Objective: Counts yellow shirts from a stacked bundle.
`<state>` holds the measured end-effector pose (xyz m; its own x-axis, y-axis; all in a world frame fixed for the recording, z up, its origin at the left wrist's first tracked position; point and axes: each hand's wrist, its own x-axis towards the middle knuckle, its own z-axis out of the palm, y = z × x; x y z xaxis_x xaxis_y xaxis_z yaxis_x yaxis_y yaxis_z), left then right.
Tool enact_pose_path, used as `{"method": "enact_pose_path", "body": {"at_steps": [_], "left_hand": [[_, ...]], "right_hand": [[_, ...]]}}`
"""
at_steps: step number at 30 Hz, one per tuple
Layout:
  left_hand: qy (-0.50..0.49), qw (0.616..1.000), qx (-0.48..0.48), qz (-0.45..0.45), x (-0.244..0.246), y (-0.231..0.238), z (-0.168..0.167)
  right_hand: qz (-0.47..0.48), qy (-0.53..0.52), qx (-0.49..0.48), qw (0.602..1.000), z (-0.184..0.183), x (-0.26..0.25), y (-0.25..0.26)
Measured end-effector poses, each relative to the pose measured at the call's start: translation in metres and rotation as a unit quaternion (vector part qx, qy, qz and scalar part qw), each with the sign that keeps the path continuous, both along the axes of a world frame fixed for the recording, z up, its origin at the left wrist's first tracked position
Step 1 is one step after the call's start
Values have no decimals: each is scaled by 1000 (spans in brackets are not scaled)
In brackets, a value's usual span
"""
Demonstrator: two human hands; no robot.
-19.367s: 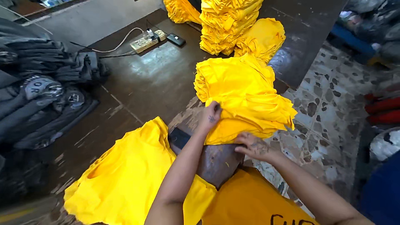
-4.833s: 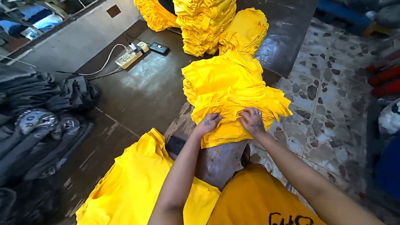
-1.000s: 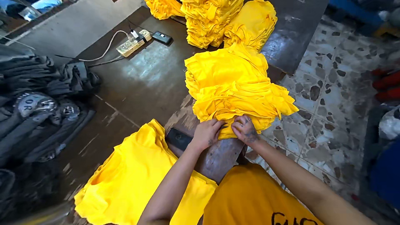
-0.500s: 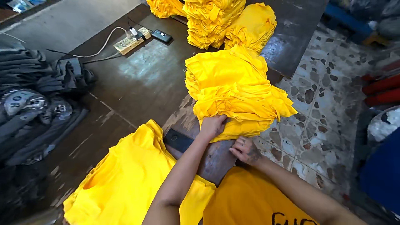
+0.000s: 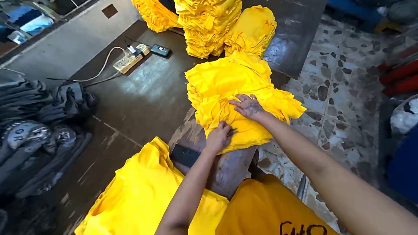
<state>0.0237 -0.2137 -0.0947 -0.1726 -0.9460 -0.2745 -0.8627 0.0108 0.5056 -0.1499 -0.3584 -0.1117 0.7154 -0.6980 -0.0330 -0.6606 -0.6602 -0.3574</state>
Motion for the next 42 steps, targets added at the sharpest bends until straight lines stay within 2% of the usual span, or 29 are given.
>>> {"method": "enact_pose_path", "body": {"at_steps": [1, 4, 5, 8, 10, 11, 14, 16, 17, 21, 29, 33, 36, 39, 42], "left_hand": [[10, 1000, 9, 16, 6, -5, -3], [91, 994, 6, 54, 22, -23, 15], [108, 992, 11, 59, 27, -30, 22], [143, 987, 57, 51, 38, -45, 32], [168, 981, 82, 56, 42, -48, 30], [177, 978, 90, 61, 44, -49, 28], [191, 975, 103, 53, 45, -51, 21], [190, 975, 106, 49, 44, -51, 20], [189, 975, 106, 50, 45, -50, 20], [191, 975, 102, 48, 46, -41, 14], [182, 978, 93, 37, 44, -39, 14], [148, 983, 106, 30, 37, -32, 25], [96, 990, 97, 31, 30, -25, 25], [-8, 999, 43, 21, 12, -7, 36], [-22, 998, -54, -32, -4, 17, 45]], "right_hand": [[3, 14, 33, 999, 4, 1, -4], [7, -2, 94, 996, 17, -3, -12], [-2, -40, 79, 996, 18, -9, -9], [-85, -205, -91, 971, 23, -30, 33], [-130, -272, -130, 944, 31, -34, 81], [-123, -282, -110, 945, 32, -31, 100], [-101, -228, -29, 968, 10, -20, 117], [-126, -223, -60, 965, -19, -16, 105], [-137, -220, -64, 964, -21, -13, 99], [-149, -208, -32, 966, -14, -14, 89], [-120, -212, -70, 967, -18, -18, 87], [-91, -240, 13, 966, -4, -34, 92], [-91, -214, 67, 970, 12, -43, 106], [-111, -212, 70, 968, 17, -49, 120], [-115, -221, 57, 967, 12, -58, 132]]}}
